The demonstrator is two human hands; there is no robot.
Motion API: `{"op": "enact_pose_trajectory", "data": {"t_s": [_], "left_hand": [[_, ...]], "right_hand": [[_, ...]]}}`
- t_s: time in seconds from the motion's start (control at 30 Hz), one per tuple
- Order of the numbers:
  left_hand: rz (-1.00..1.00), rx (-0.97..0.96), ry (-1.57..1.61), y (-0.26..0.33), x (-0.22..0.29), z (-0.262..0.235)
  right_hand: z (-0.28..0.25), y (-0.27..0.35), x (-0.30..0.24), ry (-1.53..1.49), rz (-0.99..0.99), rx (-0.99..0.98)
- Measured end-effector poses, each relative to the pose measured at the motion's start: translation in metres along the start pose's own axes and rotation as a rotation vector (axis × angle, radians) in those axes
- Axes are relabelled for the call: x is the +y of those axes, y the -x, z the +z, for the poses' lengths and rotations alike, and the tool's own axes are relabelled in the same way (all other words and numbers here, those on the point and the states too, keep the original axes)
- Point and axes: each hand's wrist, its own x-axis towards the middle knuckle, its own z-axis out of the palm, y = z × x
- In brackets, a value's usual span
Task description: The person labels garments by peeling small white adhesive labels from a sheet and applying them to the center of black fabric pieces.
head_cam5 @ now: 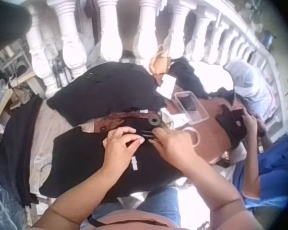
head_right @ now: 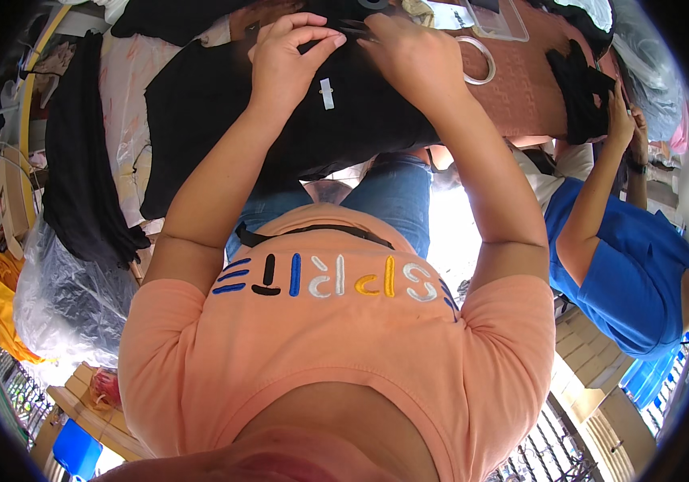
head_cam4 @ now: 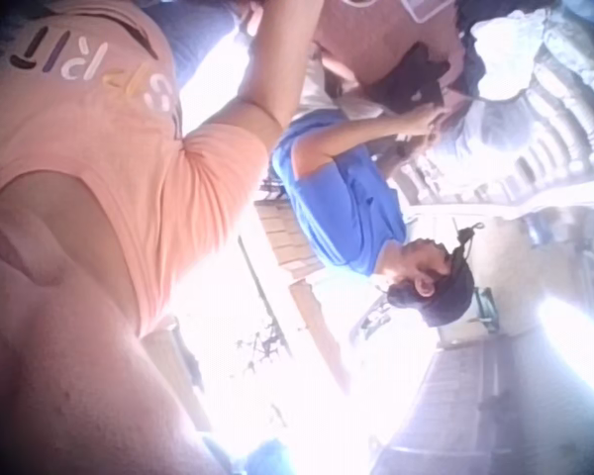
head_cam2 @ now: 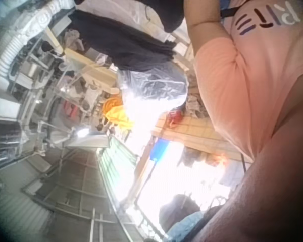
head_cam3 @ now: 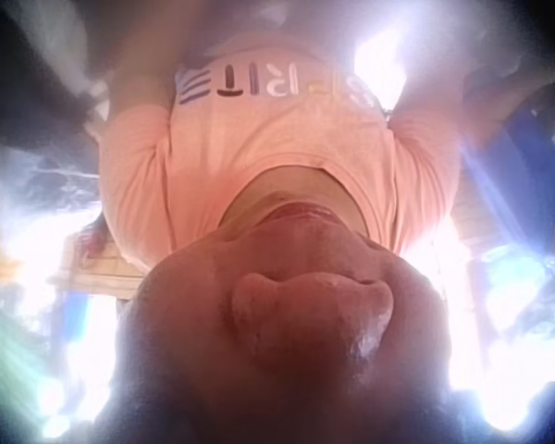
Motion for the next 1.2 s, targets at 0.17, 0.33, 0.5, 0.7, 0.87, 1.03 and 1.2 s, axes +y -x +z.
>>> {"op": "enact_pose_trajectory", "data": {"t_s": [0.17, 0.33, 0.5, 0.7, 0.87, 1.03, 1.2], "left_hand": [[0.037, 0.015, -0.028, 0.001, 0.002, -0.007], [0.083, 0.06, 0.079, 0.003, -0.02, -0.031], [-0.162, 0.067, 0.225, 0.016, -0.063, -0.043], [-0.177, 0.065, 0.183, 0.034, -0.088, -0.039], [-0.125, 0.034, 0.109, 0.035, -0.081, -0.037], [-0.12, 0.016, 0.056, 0.035, -0.076, -0.039], [-0.144, -0.012, 0.042, 0.034, -0.075, -0.038]], "right_hand": [[-0.007, -0.009, -0.006, 0.096, 0.058, -0.063], [-0.023, -0.029, 0.009, -0.167, 0.334, -0.041], [-0.009, -0.043, 0.018, -0.079, 0.367, -0.38], [-0.023, -0.044, 0.034, -0.273, 0.388, -0.21], [-0.031, -0.059, 0.144, -0.712, 0.664, 0.248], [0.012, -0.052, 0.284, -0.768, 1.052, 0.471], [0.05, -0.044, 0.372, -0.889, 1.277, 0.379]]}}
